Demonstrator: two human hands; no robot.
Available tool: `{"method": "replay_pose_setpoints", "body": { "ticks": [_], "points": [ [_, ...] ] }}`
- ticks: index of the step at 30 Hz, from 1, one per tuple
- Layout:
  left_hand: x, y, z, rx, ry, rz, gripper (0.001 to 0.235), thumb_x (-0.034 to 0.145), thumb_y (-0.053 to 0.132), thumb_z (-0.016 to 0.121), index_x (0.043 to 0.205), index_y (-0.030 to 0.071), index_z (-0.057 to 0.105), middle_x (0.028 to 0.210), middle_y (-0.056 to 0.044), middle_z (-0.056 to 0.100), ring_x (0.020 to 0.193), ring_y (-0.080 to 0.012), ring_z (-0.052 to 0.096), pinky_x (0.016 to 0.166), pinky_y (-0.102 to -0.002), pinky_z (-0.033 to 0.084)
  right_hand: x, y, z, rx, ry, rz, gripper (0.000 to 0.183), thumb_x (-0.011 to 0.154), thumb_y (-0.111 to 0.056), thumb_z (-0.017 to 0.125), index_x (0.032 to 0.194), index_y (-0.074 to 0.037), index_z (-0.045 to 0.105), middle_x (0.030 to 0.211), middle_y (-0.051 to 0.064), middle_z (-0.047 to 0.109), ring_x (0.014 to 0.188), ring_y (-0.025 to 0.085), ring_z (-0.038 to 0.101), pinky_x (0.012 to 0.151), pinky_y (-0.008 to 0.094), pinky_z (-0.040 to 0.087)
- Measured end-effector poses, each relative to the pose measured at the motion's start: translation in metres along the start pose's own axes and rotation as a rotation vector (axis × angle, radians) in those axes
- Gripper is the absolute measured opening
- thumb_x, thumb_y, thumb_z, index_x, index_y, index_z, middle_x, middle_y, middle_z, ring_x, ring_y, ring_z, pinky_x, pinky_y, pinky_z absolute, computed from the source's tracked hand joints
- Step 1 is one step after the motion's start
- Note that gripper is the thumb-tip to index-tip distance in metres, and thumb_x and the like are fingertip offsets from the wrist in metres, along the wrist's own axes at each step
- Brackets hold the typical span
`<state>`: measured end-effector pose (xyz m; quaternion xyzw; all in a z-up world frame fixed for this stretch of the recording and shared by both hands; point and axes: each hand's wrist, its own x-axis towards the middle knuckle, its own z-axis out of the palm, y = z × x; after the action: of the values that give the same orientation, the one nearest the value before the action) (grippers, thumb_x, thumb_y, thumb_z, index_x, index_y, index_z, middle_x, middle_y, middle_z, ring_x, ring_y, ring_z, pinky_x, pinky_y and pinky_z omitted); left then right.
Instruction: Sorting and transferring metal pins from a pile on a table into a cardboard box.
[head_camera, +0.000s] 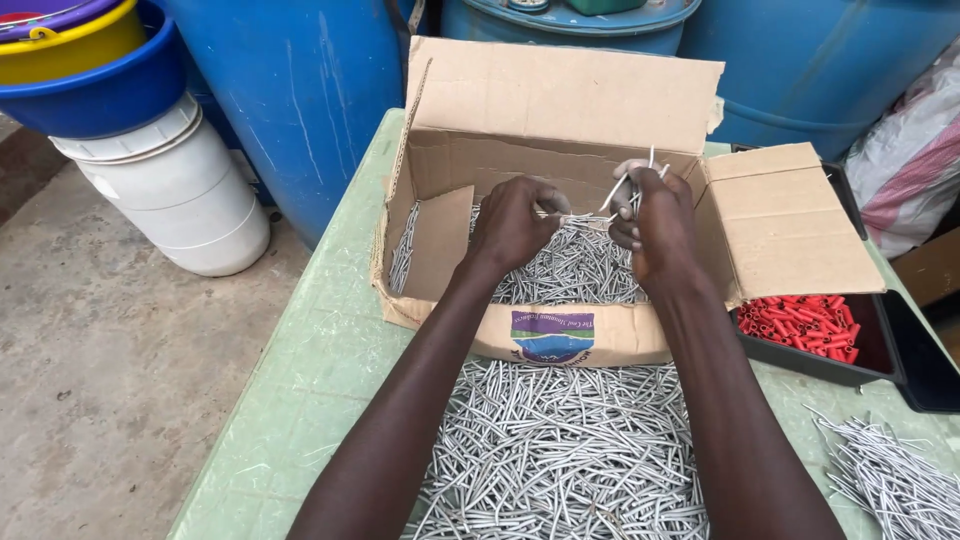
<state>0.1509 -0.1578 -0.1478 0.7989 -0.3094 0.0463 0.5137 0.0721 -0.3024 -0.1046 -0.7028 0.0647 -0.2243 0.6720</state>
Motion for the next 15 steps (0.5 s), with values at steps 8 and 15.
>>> {"method": "replay_pose_setpoints", "body": {
  "ticks": [8, 15],
  "points": [
    [0.006, -0.034, 0.026, 0.488, -0.172, -0.078, 0.01, 0.074, 0.012, 0.073, 0.083, 0.012, 0.077, 0.073, -0.007, 0.068, 0.08, -0.0298, 0.072, 0.077, -0.044, 0.057, 0.042, 0.043, -0.043, 0.622, -0.114, 0.281, 0.025, 0.102, -0.026, 0.032, 0.086, -0.018, 0.05, 0.07, 0.003, 0.052, 0.04, 0.007, 0.037, 0.031, 0.015, 0.023],
    [0.001, 0.001, 0.015, 0.445, -0.19, -0.036, 0.012, 0.08, 0.017, 0.075, 0.085, 0.007, 0.078, 0.076, -0.014, 0.07, 0.084, -0.0337, 0.071, 0.078, -0.045, 0.056, 0.044, 0.048, -0.043, 0.699, -0.245, 0.267, 0.023, 0.101, -0.03, 0.039, 0.086, -0.018, 0.052, 0.061, 0.001, 0.043, 0.046, 0.012, 0.044, 0.03, 0.017, 0.028]
  ]
}}
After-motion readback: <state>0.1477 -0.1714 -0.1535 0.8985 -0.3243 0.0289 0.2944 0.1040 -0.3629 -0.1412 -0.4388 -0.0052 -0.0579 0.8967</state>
